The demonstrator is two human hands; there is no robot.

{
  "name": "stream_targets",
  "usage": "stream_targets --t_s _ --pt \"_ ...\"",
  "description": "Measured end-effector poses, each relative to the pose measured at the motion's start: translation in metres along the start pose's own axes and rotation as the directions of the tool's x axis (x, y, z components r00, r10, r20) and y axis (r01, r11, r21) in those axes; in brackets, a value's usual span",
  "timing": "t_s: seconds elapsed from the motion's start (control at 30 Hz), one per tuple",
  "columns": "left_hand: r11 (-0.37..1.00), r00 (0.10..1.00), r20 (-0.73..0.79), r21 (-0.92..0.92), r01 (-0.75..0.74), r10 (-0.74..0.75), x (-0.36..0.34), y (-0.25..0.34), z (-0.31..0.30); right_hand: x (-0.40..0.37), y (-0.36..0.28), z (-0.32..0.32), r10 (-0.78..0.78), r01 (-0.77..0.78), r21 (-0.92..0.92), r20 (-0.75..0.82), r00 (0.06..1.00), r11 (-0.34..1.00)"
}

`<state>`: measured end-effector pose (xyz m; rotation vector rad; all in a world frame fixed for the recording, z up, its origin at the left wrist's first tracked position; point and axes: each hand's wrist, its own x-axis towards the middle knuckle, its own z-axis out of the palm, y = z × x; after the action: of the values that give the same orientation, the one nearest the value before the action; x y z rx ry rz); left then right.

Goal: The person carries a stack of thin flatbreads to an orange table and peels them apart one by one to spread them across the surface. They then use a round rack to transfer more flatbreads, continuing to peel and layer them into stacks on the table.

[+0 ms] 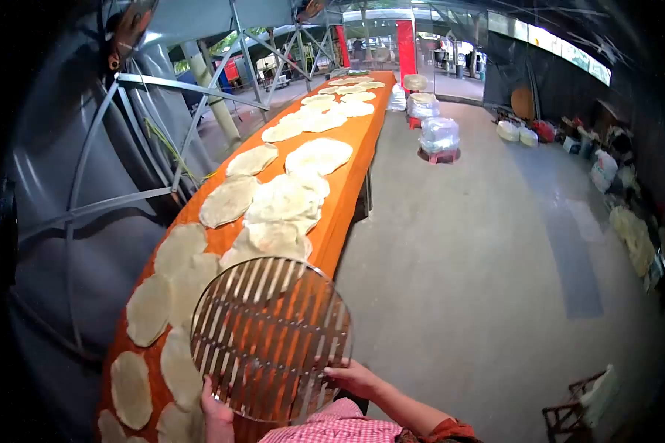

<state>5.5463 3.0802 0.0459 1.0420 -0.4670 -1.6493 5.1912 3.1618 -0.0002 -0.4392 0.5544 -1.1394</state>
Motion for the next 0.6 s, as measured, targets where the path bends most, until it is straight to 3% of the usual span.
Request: stream_targets --t_s 0.03,0.1,0.17,0.2,0.23,0.3,0.4,0.47,0.53,0.57,0.6 --pt "0.996 0.993 0.078 -0.014 0.093 -0.091 0.033 -0.011 0.032 0.011 -0.025 -0.026 -0.005 0.005 -0.016 -0.036 0.999 1.000" --pt "1.000 0.982 0.187 -0.013 0.010 -0.007 0.085 -0.039 0.127 0.019 -0.098 -0.064 -0.103 0.100 -0.027 -0.143 0.984 0.995" --pt "0.977 0.974 -0.088 0.035 0.211 -0.207 0.138 -0.058 0.178 0.004 -0.173 -0.104 -0.192 0.155 -0.131 -0.349 0.917 0.979" --pt "0.986 0.954 -0.279 0.089 0.140 -0.110 0.165 -0.067 0.188 -0.007 -0.206 -0.118 -0.233 0.194 -0.133 -0.432 0.871 0.972" --pt "0.981 0.902 -0.433 0.181 0.073 0.013 0.202 -0.088 0.183 -0.014 -0.241 -0.133 -0.291 0.253 -0.144 -0.504 0.813 0.957" --pt "0.961 0.716 -0.695 0.237 0.143 0.065 0.280 -0.126 0.123 -0.039 -0.268 -0.194 -0.383 0.353 -0.168 -0.569 0.728 0.921" --pt "0.954 0.804 -0.593 0.220 0.204 -0.035 0.324 -0.109 0.136 -0.067 -0.314 -0.268 -0.417 0.477 -0.144 -0.733 0.537 0.867" --pt "0.959 0.694 -0.720 0.176 0.222 -0.029 0.346 -0.109 0.171 -0.068 -0.350 -0.330 -0.425 0.554 -0.163 -0.819 0.386 0.817" --pt "0.962 0.595 -0.803 0.148 0.231 -0.019 0.357 -0.115 0.185 -0.054 -0.391 -0.402 -0.421 0.553 -0.141 -0.804 0.420 0.821" --pt "0.960 0.735 -0.676 0.163 0.227 -0.059 0.380 -0.135 0.108 -0.043 -0.411 -0.432 -0.432 0.575 -0.129 -0.794 0.428 0.808" --pt "0.957 0.687 -0.709 0.061 0.284 -0.158 0.375 -0.133 0.125 -0.026 -0.445 -0.436 -0.381 0.562 -0.052 -0.787 0.486 0.825"
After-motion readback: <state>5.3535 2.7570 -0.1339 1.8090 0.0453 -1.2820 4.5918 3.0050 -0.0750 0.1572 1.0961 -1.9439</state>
